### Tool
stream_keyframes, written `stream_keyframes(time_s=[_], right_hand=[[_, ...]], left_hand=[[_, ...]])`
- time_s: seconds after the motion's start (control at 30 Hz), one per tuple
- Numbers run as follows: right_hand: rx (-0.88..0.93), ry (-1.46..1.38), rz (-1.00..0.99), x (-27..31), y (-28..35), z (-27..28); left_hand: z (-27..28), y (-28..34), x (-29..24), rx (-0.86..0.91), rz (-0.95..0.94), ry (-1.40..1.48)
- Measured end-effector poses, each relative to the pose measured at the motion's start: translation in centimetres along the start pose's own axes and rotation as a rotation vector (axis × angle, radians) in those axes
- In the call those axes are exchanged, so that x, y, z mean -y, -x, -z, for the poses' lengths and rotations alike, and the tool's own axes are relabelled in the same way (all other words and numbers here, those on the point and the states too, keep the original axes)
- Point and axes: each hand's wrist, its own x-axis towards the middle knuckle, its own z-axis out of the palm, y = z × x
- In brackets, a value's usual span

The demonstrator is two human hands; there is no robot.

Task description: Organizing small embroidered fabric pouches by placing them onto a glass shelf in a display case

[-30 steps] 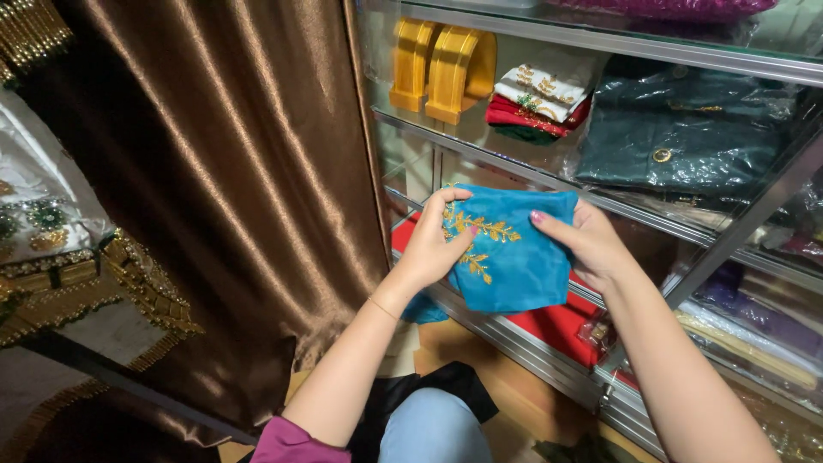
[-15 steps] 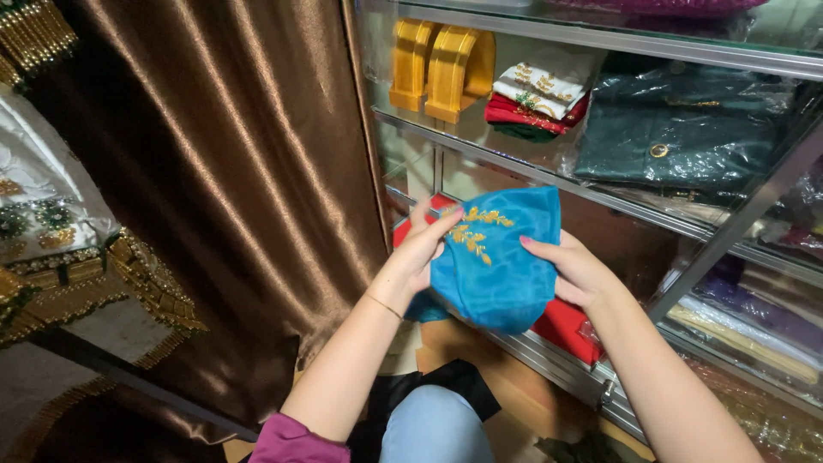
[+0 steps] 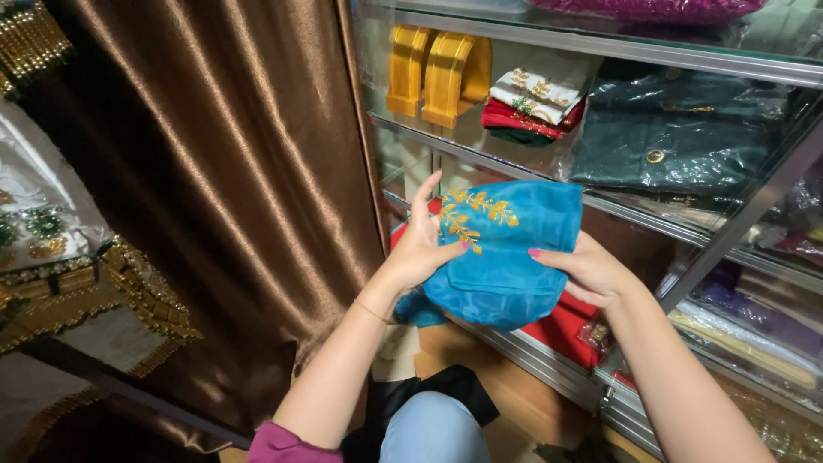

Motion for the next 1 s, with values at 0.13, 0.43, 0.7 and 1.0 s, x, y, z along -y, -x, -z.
stream_keyframes(time_s=[0.13,0.43,0.7,1.0], right_hand=[[0.110,0.047,0.144,-0.2,-0.9,1.7],[0.422,0.505,0.482,3.7,1.4,-1.1],[0.380,0.770,0.430,4.3,0.9,-0.5],[0.324,0.795,0.427,3.8,-0.6,1.5]], left_hand=[[0.3,0.1,-1.4,0.054,-0.126,-0.067],[2.9,-1.5,1.2,-0.081,-0.098,-0.009],[6.1,-2.0,9.1,-0.261,0.659,0.539],[0.6,-0.3,4.6,-0.254,0.383,0.122]])
